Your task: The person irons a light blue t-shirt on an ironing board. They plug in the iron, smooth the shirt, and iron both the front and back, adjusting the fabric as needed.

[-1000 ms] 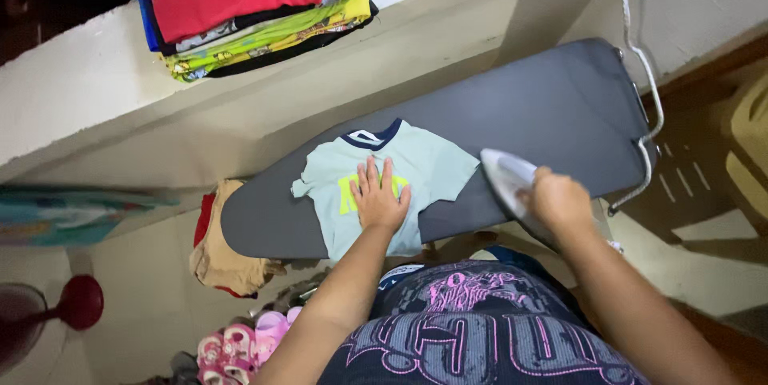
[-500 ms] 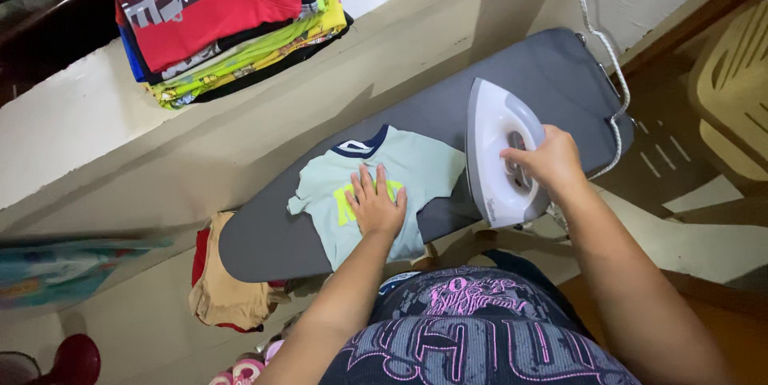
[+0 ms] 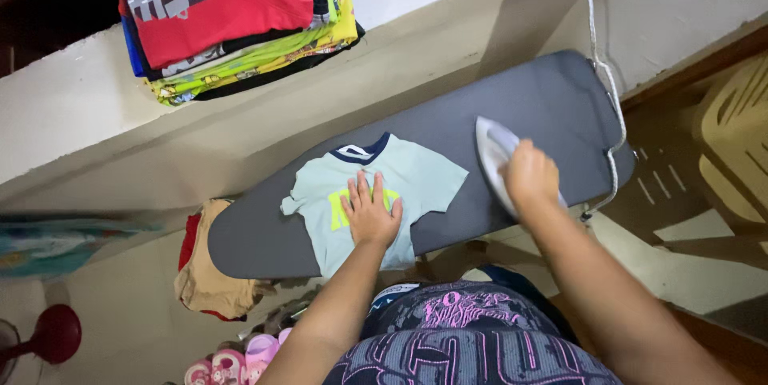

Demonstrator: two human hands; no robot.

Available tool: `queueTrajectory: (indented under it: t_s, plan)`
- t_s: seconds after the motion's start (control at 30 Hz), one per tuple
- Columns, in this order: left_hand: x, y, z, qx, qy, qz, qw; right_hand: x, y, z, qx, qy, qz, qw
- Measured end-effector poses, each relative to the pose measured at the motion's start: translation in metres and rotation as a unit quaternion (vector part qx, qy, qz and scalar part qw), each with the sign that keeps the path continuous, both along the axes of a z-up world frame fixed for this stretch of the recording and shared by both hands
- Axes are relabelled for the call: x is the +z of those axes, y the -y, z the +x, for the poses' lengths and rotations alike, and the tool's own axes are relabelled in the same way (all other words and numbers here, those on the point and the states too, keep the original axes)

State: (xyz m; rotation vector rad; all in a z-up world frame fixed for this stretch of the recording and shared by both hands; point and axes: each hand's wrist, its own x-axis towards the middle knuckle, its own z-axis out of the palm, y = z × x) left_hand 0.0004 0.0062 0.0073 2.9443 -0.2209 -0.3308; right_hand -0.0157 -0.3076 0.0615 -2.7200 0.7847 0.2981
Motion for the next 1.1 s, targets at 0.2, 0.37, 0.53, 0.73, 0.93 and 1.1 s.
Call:
queueTrajectory:
  t_s: [0.2, 0.37, 0.53, 0.73, 0.93, 1.1]
  plan:
    - [0.000, 0.003, 0.001, 0.005, -0.007, 0.015, 1.000, -0.019, 0.036, 0.094, 0.002, 0.058, -0.050, 0.997]
    - [-0.004, 0.001, 0.001, 0.002, 0.010, 0.001, 1.000, 0.001, 0.019, 0.045, 0.026, 0.015, 0.037, 0.999]
    - [-0.002, -0.003, 0.000, 0.005, 0.025, -0.039, 0.999, 0.016, 0.004, -0.008, 0.060, -0.013, 0.100, 0.993]
    - [0.003, -0.031, 0.015, 0.006, 0.007, -0.073, 0.997, 0.036, -0.043, -0.012, 0.094, 0.054, 0.153, 0.982]
    - [-0.004, -0.038, 0.019, -0.046, 0.024, -0.013, 0.999, 0.019, -0.117, -0.006, 0.128, 0.060, 0.137, 0.980]
    - [0.000, -0.040, 0.020, -0.049, 0.007, -0.010, 0.999, -0.006, -0.112, 0.069, 0.082, 0.094, 0.111, 0.986]
